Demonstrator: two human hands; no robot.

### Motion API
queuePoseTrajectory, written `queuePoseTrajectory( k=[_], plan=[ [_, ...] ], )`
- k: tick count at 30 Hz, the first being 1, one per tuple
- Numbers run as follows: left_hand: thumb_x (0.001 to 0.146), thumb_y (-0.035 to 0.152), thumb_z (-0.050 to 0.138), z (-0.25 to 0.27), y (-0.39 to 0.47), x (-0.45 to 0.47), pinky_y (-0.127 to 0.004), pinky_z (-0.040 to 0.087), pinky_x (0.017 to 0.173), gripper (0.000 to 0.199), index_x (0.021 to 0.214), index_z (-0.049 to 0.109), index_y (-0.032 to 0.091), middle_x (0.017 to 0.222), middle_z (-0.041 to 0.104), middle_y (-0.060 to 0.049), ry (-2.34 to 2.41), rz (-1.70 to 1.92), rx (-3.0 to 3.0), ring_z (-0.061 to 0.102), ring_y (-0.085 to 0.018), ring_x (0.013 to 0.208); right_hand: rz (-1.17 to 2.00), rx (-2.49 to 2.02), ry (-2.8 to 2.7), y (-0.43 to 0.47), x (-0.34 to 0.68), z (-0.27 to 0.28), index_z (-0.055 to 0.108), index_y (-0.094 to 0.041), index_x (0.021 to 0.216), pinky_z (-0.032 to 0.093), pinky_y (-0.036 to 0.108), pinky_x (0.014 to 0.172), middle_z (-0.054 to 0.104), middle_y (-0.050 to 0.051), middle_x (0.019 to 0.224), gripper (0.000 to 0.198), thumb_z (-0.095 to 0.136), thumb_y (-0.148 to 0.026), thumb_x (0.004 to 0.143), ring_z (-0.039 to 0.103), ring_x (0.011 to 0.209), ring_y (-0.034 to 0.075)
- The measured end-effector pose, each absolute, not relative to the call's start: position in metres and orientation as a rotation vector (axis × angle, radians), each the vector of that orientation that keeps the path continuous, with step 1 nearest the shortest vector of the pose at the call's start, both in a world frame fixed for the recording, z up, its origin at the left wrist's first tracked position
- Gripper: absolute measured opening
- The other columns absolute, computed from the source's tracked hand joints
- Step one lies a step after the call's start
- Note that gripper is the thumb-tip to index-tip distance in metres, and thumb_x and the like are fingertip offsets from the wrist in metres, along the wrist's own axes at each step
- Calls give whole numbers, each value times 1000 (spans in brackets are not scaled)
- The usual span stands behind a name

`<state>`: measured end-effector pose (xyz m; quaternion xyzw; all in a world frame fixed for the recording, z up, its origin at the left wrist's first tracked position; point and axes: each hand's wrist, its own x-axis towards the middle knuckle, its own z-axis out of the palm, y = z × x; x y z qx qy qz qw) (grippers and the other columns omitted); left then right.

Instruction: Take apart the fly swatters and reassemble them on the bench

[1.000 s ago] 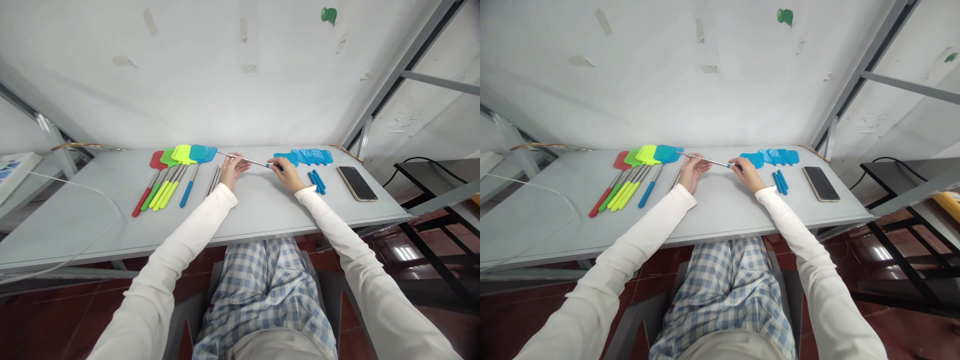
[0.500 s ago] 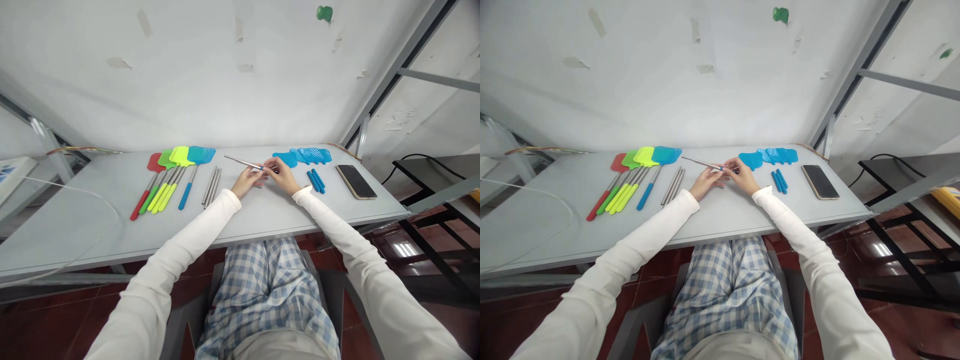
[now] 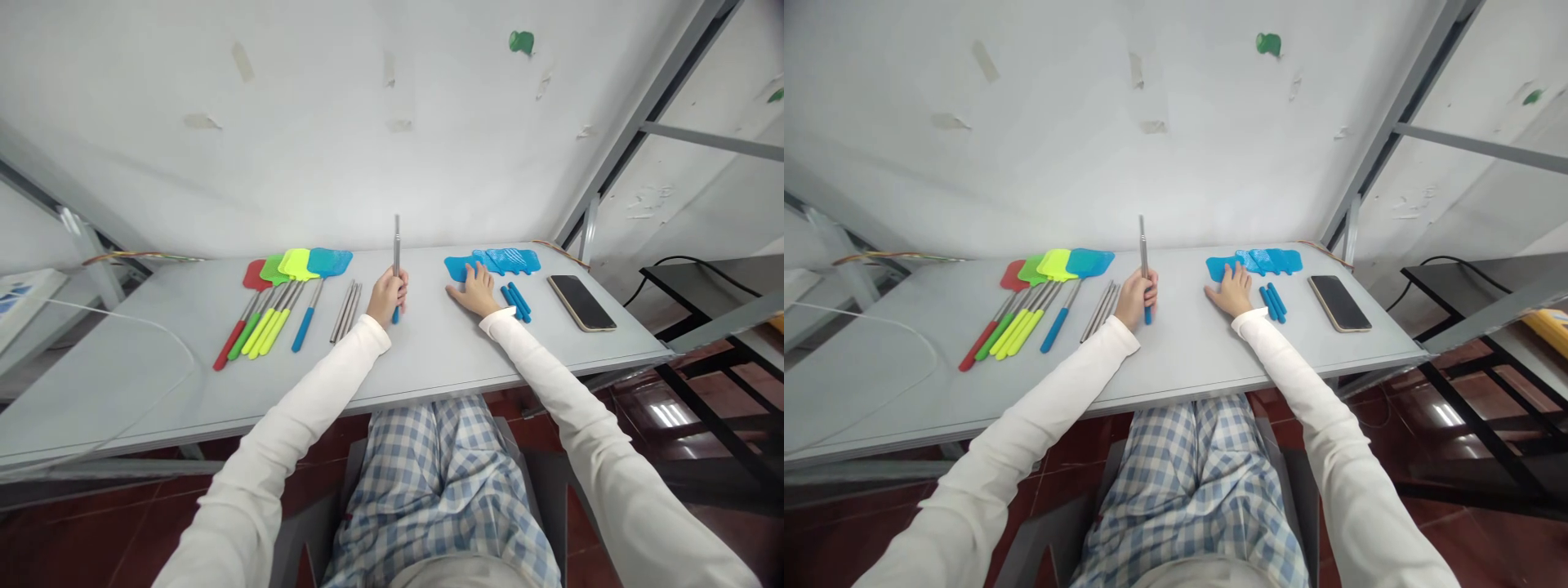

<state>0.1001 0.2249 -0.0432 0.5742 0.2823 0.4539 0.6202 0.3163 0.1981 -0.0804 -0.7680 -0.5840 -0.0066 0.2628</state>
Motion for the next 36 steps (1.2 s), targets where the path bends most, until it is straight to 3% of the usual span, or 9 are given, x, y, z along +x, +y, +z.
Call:
queuePoseTrajectory(
  k=[3, 9, 13, 17, 20, 25, 30, 36],
  plan=[
    [79, 29, 51, -40, 225, 92, -21, 35, 50, 11, 71, 52, 22, 52, 34, 6, 713, 1086, 1585, 32, -9, 44, 16, -2172, -1571, 198, 319, -83, 34, -3, 139, 25, 55, 107, 37, 30, 142, 79, 59, -52, 81, 31, 135, 42],
    [82, 43, 61, -40, 221, 86, -23, 32, 59, 18, 79, 64, 26, 59, 54, 3, 1011, 1027, 2156, 50, -14, 59, -139, -2137, -1677, 196, 320, -76, 50, -3, 126, 40, 46, 95, 53, 27, 123, 66, 60, -51, 83, 49, 117, 37],
    [93, 44, 46, -43, 225, 86, -25, 36, 65, 27, 95, 65, 25, 87, 70, -2, 1122, 844, 2534, 62, -17, 78, -231, -2111, -1781, 193, 318, -69, 58, -7, 117, 41, 43, 90, 61, 24, 113, 50, 53, -48, 89, 55, 107, 34],
    [97, 45, 37, -49, 231, 86, -27, 37, 64, 35, 105, 64, 25, 101, 71, -3, 1248, 785, 2691, 64, -18, 84, -191, -2005, -1607, 192, 318, -59, 61, -12, 113, 41, 40, 87, 68, 17, 96, 41, 41, -43, 95, 60, 96, 30],
    [97, 46, 35, -52, 235, 86, -28, 37, 64, 38, 108, 64, 25, 101, 70, -5, 1299, 783, 2725, 64, -19, 86, 16, -1838, -1289, 195, 320, -53, 62, -16, 103, 44, 35, 78, 67, 9, 82, 30, 40, -34, 95, 61, 79, 22],
    [97, 41, 38, -54, 240, 87, -31, 40, 78, 36, 109, 65, 22, 96, 68, -8, 1247, 811, 2768, 62, -22, 94, 692, -1431, -760, 200, 319, -54, 55, -21, 72, 47, 26, 60, 53, -4, 57, 16, 55, -30, 85, 53, 55, 12],
    [96, 39, 41, -56, 242, 88, -32, 41, 79, 34, 110, 66, 21, 95, 68, -9, 1302, 833, 2713, 62, -23, 94, 1039, -1016, -552, 198, 315, -52, 51, -22, 69, 55, 22, 71, 58, -4, 66, 22, 72, -19, 71, 66, 76, 12],
    [95, 39, 44, -57, 242, 88, -32, 43, 78, 33, 111, 67, 22, 97, 68, -8, 1364, 872, 2646, 63, -22, 92, 1165, -917, -505, 195, 311, -44, 55, -21, 69, 55, 20, 85, 65, -2, 76, 15, 64, -9, 71, 68, 82, 11]
  ],
)
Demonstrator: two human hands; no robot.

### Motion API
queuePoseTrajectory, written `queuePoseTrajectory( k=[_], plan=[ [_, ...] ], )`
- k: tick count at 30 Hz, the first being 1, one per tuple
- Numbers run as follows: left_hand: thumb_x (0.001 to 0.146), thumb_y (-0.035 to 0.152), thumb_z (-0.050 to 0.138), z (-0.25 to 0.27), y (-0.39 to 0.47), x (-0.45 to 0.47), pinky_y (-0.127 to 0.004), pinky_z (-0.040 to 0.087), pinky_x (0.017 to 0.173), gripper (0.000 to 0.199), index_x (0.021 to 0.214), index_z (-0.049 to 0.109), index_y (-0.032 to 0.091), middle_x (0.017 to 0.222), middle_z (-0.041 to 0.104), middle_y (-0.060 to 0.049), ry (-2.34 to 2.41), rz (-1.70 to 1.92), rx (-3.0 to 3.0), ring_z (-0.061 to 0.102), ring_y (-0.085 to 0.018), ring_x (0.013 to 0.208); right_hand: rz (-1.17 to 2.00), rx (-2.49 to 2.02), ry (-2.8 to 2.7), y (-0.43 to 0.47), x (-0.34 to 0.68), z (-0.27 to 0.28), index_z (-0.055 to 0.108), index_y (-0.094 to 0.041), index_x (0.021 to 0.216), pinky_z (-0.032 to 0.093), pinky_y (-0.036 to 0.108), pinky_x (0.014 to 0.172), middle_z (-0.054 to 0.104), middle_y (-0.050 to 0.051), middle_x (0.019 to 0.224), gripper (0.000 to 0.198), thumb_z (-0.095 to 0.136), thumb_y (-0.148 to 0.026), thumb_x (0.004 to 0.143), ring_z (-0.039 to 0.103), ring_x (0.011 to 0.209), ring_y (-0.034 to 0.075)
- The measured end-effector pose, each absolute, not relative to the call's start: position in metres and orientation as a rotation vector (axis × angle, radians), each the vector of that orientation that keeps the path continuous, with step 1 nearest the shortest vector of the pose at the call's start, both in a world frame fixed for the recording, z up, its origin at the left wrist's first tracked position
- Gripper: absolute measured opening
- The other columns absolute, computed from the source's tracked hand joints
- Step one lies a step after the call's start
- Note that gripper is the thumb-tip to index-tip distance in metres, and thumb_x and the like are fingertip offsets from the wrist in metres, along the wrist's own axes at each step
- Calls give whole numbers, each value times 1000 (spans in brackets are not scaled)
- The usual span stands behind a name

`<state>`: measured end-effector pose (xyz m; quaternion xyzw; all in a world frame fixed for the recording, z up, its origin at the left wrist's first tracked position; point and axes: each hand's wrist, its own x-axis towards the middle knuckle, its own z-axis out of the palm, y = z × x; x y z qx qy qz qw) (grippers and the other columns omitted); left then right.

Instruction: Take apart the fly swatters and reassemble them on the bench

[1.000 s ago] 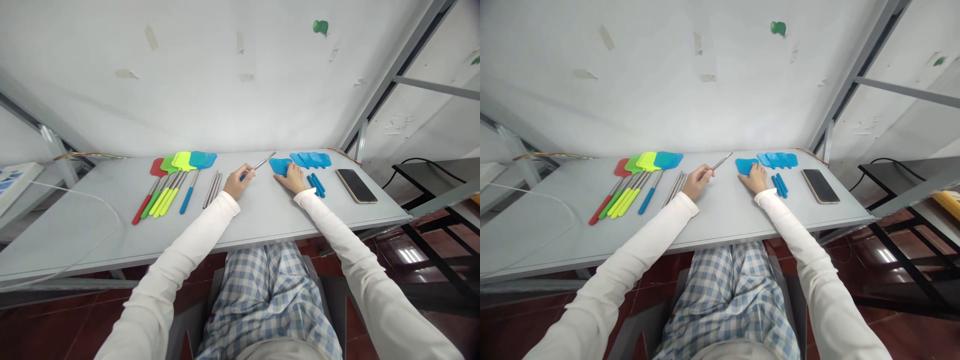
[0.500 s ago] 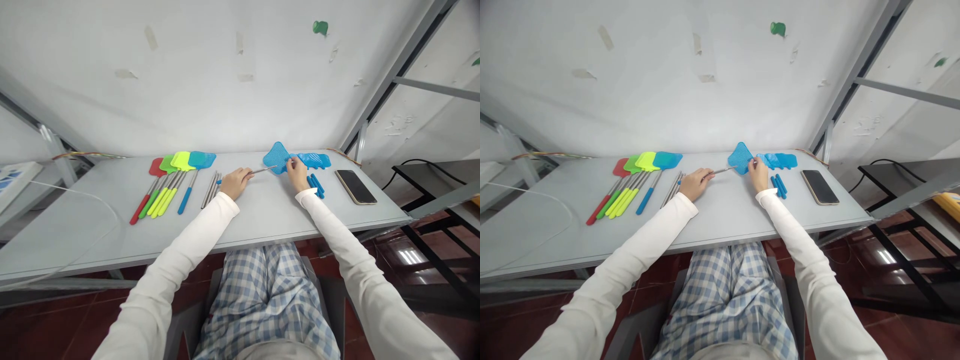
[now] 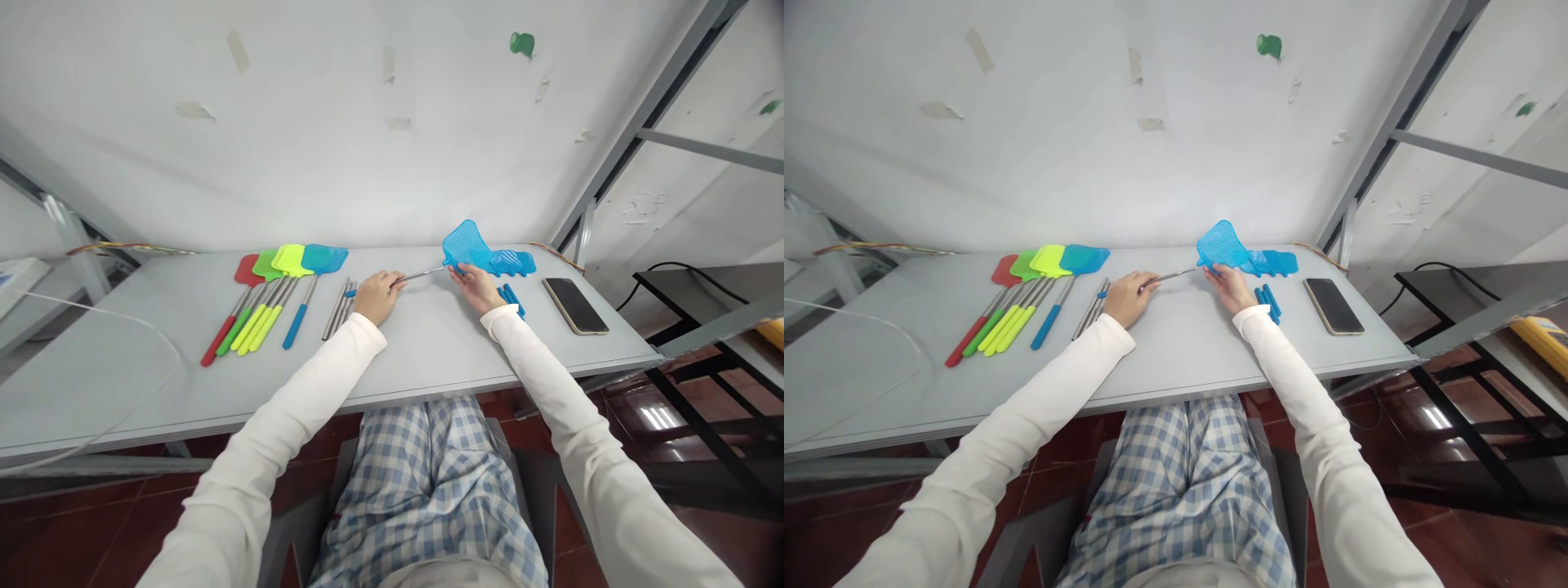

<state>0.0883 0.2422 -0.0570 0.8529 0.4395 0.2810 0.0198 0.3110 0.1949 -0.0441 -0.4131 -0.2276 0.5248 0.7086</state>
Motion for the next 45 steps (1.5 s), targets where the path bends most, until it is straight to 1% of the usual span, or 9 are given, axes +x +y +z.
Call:
queuePoseTrajectory(
  k=[4, 11, 14, 18, 24, 30, 36, 40, 45],
  plan=[
    [95, 38, 45, -56, 241, 88, -31, 43, 78, 33, 112, 67, 22, 98, 68, -7, 1396, 873, 2610, 63, -22, 92, 1238, -845, -489, 194, 309, -43, 56, -22, 71, 55, 21, 91, 66, -3, 76, 19, 66, -6, 68, 68, 82, 10],
    [95, 40, 44, -54, 239, 88, -30, 43, 78, 33, 113, 67, 24, 101, 69, -7, 1437, 862, 2567, 63, -22, 95, 1292, -838, -526, 192, 304, -43, 60, -22, 75, 55, 24, 93, 69, -3, 76, 19, 68, -6, 68, 69, 85, 12],
    [95, 40, 44, -54, 239, 88, -30, 43, 77, 33, 113, 67, 24, 100, 68, -7, 1438, 855, 2564, 63, -22, 95, 1272, -829, -540, 193, 304, -44, 61, -22, 74, 54, 23, 95, 70, -3, 78, 17, 68, -8, 69, 69, 88, 12],
    [95, 40, 44, -55, 240, 88, -29, 43, 77, 33, 112, 67, 24, 100, 69, -6, 1430, 878, 2557, 63, -22, 96, 1182, -833, -543, 195, 306, -45, 60, -24, 72, 53, 27, 98, 69, -5, 75, 19, 72, -10, 66, 70, 89, 14],
    [95, 41, 44, -56, 241, 87, -29, 44, 77, 33, 112, 66, 23, 100, 69, -7, 1412, 895, 2540, 63, -21, 96, 1181, -840, -574, 193, 303, -46, 59, -23, 73, 54, 27, 95, 68, -5, 75, 19, 72, -11, 67, 69, 85, 12],
    [95, 42, 44, -55, 238, 88, -30, 44, 77, 33, 111, 67, 25, 106, 70, -7, 1422, 876, 2500, 64, -22, 98, 1199, -860, -552, 192, 302, -45, 60, -23, 73, 54, 27, 96, 67, -4, 78, 18, 72, -10, 70, 68, 87, 12],
    [95, 45, 41, -51, 235, 88, -31, 45, 74, 35, 111, 67, 28, 108, 72, -5, 1442, 769, 2488, 65, -23, 98, 1202, -873, -557, 192, 303, -45, 60, -21, 71, 52, 26, 97, 67, -2, 81, 15, 69, -8, 71, 68, 90, 12],
    [94, 46, 40, -50, 234, 87, -31, 45, 75, 36, 111, 67, 29, 109, 72, -4, 1419, 753, 2497, 65, -23, 99, 1191, -883, -568, 192, 302, -47, 59, -22, 67, 52, 28, 98, 65, -3, 75, 19, 72, -7, 67, 68, 89, 13],
    [94, 45, 41, -49, 233, 86, -31, 45, 75, 36, 110, 68, 29, 108, 73, -3, 1396, 749, 2508, 66, -23, 97, 1151, -912, -612, 192, 300, -52, 60, -22, 68, 52, 30, 98, 65, -3, 74, 21, 78, -13, 63, 67, 89, 15]
  ],
)
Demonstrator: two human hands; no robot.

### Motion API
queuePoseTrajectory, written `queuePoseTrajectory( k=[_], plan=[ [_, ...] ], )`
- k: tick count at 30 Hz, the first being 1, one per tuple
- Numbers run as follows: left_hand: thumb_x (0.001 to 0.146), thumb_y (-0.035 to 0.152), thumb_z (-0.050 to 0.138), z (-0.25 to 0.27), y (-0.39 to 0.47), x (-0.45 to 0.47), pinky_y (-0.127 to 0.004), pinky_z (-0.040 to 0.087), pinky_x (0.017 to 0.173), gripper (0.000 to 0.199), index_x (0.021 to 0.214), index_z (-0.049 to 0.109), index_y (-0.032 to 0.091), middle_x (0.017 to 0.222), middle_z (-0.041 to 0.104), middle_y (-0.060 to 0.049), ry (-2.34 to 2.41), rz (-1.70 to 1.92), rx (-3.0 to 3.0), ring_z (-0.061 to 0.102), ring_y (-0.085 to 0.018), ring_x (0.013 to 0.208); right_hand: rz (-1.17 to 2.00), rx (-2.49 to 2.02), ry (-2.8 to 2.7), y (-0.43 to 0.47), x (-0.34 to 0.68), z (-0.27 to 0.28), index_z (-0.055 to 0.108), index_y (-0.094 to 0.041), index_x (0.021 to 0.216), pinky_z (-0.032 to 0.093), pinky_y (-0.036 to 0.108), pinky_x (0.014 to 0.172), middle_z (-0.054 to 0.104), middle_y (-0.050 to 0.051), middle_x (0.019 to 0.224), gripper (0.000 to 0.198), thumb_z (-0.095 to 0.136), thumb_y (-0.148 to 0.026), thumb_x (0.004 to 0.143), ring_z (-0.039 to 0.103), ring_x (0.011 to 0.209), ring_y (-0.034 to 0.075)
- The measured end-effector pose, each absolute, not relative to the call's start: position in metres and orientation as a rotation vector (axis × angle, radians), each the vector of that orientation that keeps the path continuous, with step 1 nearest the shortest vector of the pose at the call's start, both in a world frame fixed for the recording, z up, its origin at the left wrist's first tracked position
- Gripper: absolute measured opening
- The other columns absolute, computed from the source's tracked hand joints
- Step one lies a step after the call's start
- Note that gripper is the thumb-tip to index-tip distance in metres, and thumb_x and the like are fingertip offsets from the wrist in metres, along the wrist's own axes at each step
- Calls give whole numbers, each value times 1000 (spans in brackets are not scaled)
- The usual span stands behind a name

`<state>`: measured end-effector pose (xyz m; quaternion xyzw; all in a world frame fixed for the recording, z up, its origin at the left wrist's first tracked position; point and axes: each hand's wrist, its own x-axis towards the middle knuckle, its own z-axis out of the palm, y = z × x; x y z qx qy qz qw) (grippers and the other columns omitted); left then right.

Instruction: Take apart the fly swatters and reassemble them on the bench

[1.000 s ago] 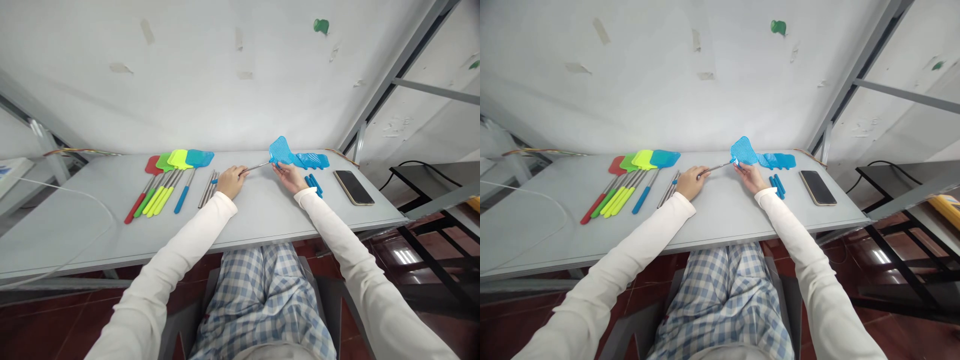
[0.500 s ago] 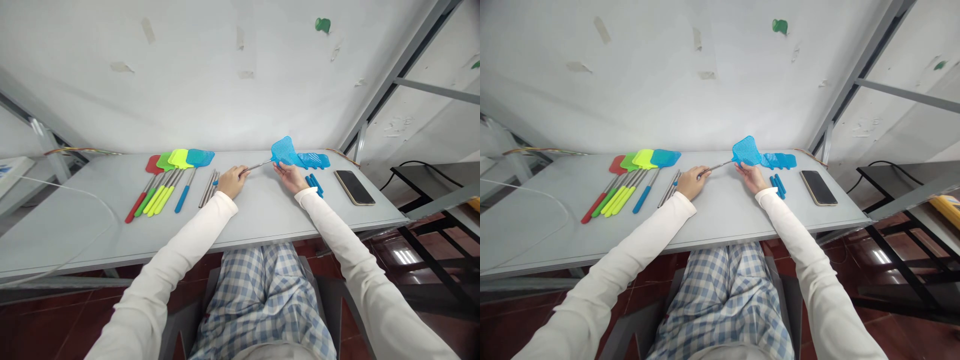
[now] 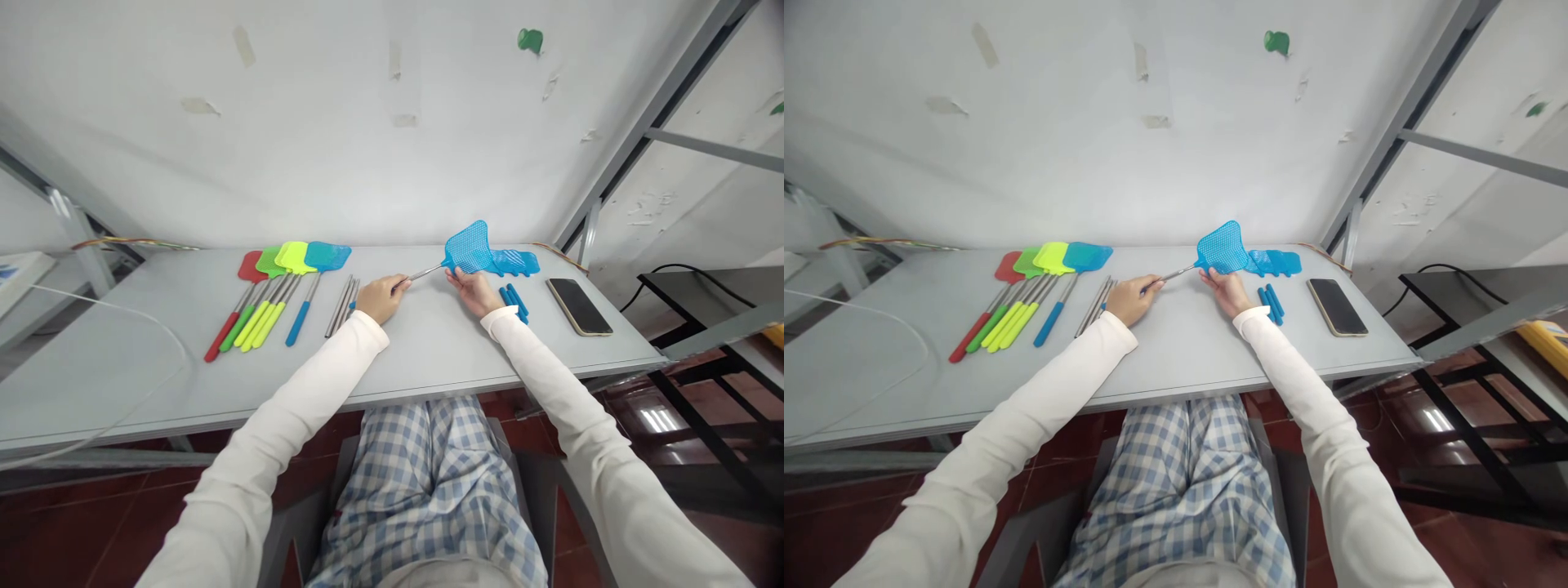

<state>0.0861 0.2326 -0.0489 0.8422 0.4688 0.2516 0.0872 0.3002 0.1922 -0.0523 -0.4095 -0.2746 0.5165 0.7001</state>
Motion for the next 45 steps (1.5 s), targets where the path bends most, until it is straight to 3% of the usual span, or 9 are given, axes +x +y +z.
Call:
queuePoseTrajectory(
  k=[5, 9, 14, 18, 24, 38, 45],
  plan=[
    [94, 46, 40, -49, 232, 85, -30, 44, 74, 37, 110, 68, 29, 107, 73, -3, 1406, 750, 2508, 66, -23, 97, 1151, -929, -668, 190, 300, -53, 59, -23, 66, 52, 34, 96, 65, -3, 71, 22, 79, -17, 62, 67, 85, 16],
    [94, 46, 40, -46, 235, 83, -29, 42, 71, 35, 107, 68, 28, 105, 74, -3, 1398, 791, 2551, 66, -22, 95, 1189, -932, -726, 189, 304, -46, 60, -23, 69, 52, 36, 92, 68, -1, 78, 22, 81, -27, 63, 68, 94, 20],
    [95, 48, 38, -39, 240, 74, -29, 40, 69, 38, 104, 67, 26, 100, 74, -4, 1420, 837, 2603, 66, -21, 92, 763, -989, -759, 191, 321, -33, 62, -27, 93, 52, 31, 85, 70, -2, 98, 37, 74, -49, 67, 64, 100, 16],
    [95, 49, 37, -41, 240, 71, -30, 40, 70, 40, 107, 68, 26, 105, 73, -5, 1350, 811, 2701, 66, -22, 95, 479, -1017, -880, 190, 333, -29, 64, -27, 94, 49, 27, 89, 68, -4, 90, 35, 75, -48, 68, 62, 95, 13],
    [97, 44, 36, -51, 234, 75, -30, 42, 71, 38, 112, 66, 27, 110, 73, -4, 1281, 680, 2750, 67, -21, 98, 521, -1063, -1010, 186, 329, -31, 60, -24, 75, 49, 26, 80, 59, -5, 74, 28, 77, -46, 68, 55, 74, 12],
    [97, 42, 35, -50, 226, 80, -30, 41, 67, 38, 113, 65, 26, 106, 74, -4, 1289, 628, 2764, 68, -21, 92, 598, -1067, -964, 185, 318, -30, 58, -25, 74, 49, 28, 84, 57, -4, 76, 31, 80, -45, 64, 56, 82, 14],
    [97, 46, 34, -45, 226, 78, -30, 37, 65, 40, 108, 67, 26, 103, 74, -5, 1366, 670, 2767, 67, -22, 91, 538, -1078, -1053, 188, 321, -39, 58, -26, 79, 49, 29, 91, 58, -3, 80, 29, 73, -50, 73, 57, 85, 14]
  ],
)
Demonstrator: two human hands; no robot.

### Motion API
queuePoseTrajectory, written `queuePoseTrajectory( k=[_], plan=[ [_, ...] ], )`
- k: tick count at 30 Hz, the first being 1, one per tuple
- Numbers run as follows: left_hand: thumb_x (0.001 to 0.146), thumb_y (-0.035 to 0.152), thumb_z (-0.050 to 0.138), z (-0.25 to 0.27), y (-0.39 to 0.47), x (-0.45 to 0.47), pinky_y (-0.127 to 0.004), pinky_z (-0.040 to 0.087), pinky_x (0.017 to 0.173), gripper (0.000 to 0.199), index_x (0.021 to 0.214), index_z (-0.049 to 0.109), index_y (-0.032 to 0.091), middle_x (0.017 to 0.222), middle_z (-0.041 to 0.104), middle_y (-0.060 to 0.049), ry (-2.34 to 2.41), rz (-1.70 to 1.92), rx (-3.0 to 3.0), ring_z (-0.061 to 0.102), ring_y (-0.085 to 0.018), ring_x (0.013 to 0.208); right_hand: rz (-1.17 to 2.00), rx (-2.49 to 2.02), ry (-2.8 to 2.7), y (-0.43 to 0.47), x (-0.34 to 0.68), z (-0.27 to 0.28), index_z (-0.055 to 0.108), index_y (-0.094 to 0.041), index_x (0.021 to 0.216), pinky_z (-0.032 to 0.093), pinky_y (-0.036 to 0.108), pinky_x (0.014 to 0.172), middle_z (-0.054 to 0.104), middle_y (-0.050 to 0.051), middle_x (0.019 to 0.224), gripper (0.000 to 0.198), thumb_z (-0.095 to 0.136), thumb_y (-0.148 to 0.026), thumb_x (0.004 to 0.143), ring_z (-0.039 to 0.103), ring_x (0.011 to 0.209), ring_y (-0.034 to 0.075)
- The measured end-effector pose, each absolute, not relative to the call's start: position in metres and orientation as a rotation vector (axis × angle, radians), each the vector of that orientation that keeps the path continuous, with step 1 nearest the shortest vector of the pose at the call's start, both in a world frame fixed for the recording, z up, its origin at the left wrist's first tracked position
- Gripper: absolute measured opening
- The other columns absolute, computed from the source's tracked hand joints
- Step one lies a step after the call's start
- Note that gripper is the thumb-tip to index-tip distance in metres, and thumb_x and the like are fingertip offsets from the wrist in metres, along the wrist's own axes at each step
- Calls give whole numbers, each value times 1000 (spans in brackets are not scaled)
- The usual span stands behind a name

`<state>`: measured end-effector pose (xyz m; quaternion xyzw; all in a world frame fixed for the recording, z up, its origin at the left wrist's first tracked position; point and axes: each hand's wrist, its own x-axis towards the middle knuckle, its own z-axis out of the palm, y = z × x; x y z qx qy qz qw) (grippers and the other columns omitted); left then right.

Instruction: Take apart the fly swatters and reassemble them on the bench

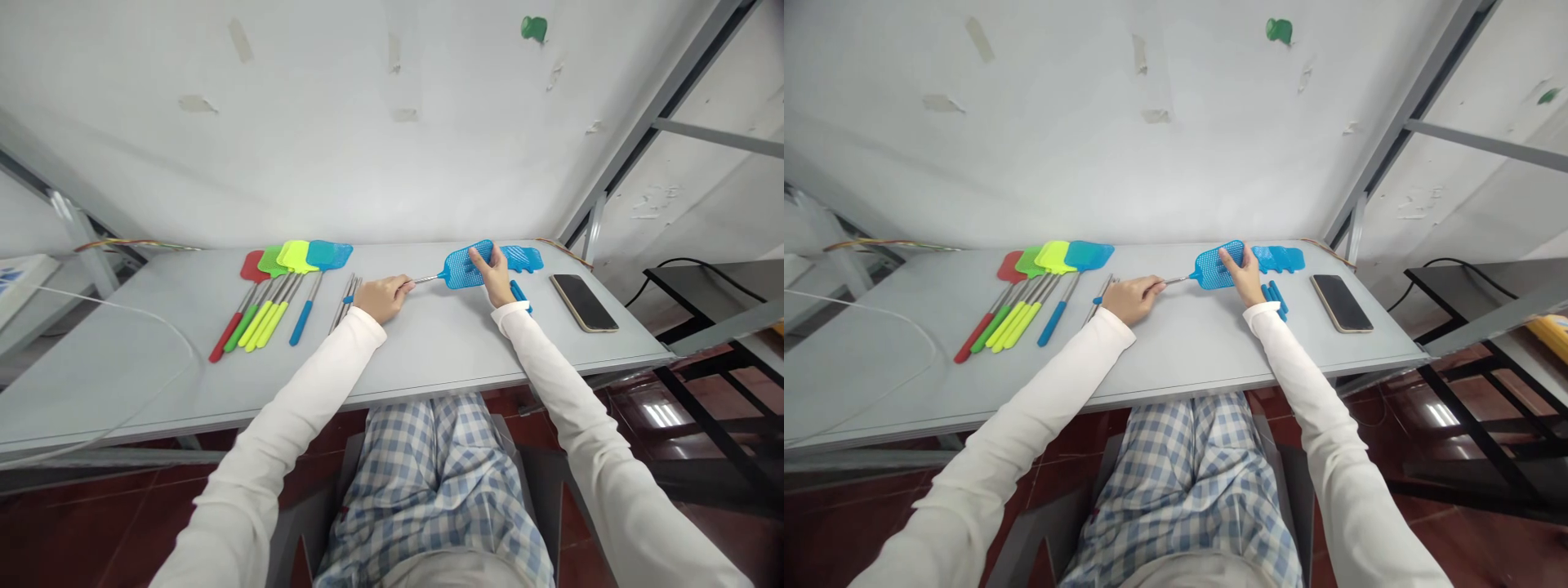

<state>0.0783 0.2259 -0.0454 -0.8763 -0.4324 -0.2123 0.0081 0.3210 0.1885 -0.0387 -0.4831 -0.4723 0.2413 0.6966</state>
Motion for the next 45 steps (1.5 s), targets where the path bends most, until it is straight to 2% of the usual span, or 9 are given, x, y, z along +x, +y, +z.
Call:
queuePoseTrajectory(
  k=[6, 10, 14, 20, 25, 31, 37, 41, 45],
  plan=[
    [95, 49, 37, -38, 223, 75, -30, 37, 67, 42, 110, 68, 25, 103, 73, -8, -1448, -752, -2689, 66, -23, 90, 298, -1220, -1148, 194, 326, -51, 53, -26, 114, 42, 41, 102, 58, 6, 118, 50, 59, -61, 79, 54, 112, 20],
    [95, 47, 39, -27, 220, 60, -31, 41, 74, 41, 118, 66, 26, 109, 70, -8, -1655, -979, -2486, 64, -24, 96, 182, -1305, -1176, 198, 333, -58, 43, -26, 126, 43, 43, 98, 52, 9, 130, 47, 51, -49, 85, 53, 115, 21],
    [94, 32, 38, -19, 219, 30, -36, 43, 85, 44, 132, 57, 22, 114, 65, -14, -1949, -1048, -2184, 60, -30, 106, 117, -1422, -1238, 200, 336, -62, 43, -24, 124, 45, 42, 94, 49, 11, 130, 42, 47, -33, 84, 52, 113, 21],
    [81, 9, 41, -27, 219, -4, -49, 44, 91, 61, 141, 42, 4, 128, 50, -29, -2280, -686, -2050, 54, -40, 115, -46, -1538, -1464, 196, 329, -62, 48, -19, 122, 45, 42, 94, 47, 14, 122, 41, 42, -22, 82, 48, 113, 24],
    [78, 9, 44, -41, 222, 0, -55, 41, 94, 67, 142, 36, -5, 136, 39, -37, -2353, -564, -2016, 46, -46, 123, -133, -1639, -1577, 193, 326, -60, 50, -21, 119, 39, 45, 99, 47, 14, 120, 36, 39, -21, 84, 44, 117, 26],
    [83, 16, 40, -55, 228, 14, -59, 38, 95, 62, 139, 38, -9, 133, 42, -39, -2303, -639, -2086, 43, -48, 124, -155, -1830, -1633, 195, 328, -64, 56, -19, 114, 35, 46, 98, 46, 15, 118, 31, 39, -23, 87, 43, 113, 28],
    [92, 36, 35, -56, 220, 23, -60, 33, 98, 54, 129, 53, 1, 131, 47, -32, -2114, -680, -2094, 44, -45, 122, -253, -2103, -1594, 191, 330, -64, 61, -12, 103, 33, 47, 90, 48, 19, 115, 28, 40, -21, 86, 42, 108, 33],
    [91, 30, 40, -45, 209, 24, -48, 41, 94, 37, 111, 62, 9, 119, 56, -27, -2079, -527, -2212, 51, -38, 116, -351, -2239, -1509, 188, 335, -60, 63, -10, 99, 32, 49, 88, 54, 21, 106, 33, 34, -23, 89, 43, 105, 34],
    [89, 27, 44, -39, 204, 25, -41, 46, 90, 33, 114, 60, 12, 113, 60, -22, -2056, -369, -2353, 60, -33, 107, -410, -2345, -1402, 184, 344, -62, 64, -6, 101, 34, 49, 87, 58, 24, 104, 34, 36, -22, 89, 46, 106, 35]
  ],
)
